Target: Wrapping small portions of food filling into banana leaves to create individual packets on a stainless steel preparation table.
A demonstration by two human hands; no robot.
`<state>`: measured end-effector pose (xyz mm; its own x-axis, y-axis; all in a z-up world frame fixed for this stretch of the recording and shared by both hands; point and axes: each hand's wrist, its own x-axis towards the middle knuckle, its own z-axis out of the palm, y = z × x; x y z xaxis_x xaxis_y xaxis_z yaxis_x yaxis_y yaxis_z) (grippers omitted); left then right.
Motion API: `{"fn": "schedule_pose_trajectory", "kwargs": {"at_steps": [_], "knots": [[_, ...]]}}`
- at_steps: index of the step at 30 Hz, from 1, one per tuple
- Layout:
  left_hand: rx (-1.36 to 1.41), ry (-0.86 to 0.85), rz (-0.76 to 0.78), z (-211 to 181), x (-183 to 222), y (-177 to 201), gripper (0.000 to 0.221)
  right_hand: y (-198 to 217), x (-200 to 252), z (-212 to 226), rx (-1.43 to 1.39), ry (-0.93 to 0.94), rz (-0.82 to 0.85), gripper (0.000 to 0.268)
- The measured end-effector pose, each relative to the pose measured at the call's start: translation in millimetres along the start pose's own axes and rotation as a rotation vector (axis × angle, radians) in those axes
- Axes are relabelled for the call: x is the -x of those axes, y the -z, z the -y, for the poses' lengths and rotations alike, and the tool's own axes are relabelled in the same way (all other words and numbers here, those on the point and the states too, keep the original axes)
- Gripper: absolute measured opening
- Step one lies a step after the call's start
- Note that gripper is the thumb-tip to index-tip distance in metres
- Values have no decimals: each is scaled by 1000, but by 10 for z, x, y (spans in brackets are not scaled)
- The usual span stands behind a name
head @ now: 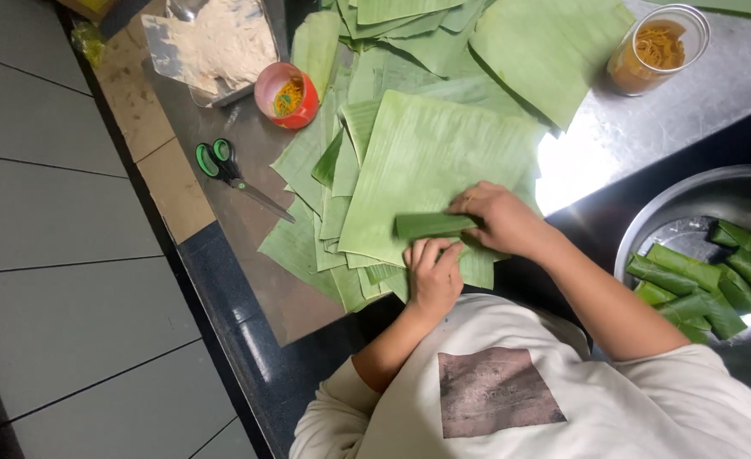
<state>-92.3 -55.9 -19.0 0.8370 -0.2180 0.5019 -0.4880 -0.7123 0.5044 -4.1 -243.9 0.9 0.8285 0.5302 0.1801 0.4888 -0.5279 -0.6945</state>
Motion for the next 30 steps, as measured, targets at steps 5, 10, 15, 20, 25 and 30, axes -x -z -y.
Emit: {"fn": "schedule_pose_trajectory", "kwargs": {"at_steps": [5,10,15,20,25,30], "knots": [[93,-163,-30,-97,-114,84,17,-116,92,-181,-162,-5,-75,36],[246,-231,-29,-87,-94,353,17,-83,102,-116,-255,-33,-97,31],[196,-266,-33,-94,-114,317,20,87,62,160,-243,0,-14,22],[81,-220,-41,33,-368,190,21,-46,109,-66,-299,3,-21,21],[47,-144,-12,137,-397,67,18,35,147,33,-273,-77,-55,20],[-37,-82,-60,108,-429,103,20,217,231,218,-340,-169,-134,59]]}}
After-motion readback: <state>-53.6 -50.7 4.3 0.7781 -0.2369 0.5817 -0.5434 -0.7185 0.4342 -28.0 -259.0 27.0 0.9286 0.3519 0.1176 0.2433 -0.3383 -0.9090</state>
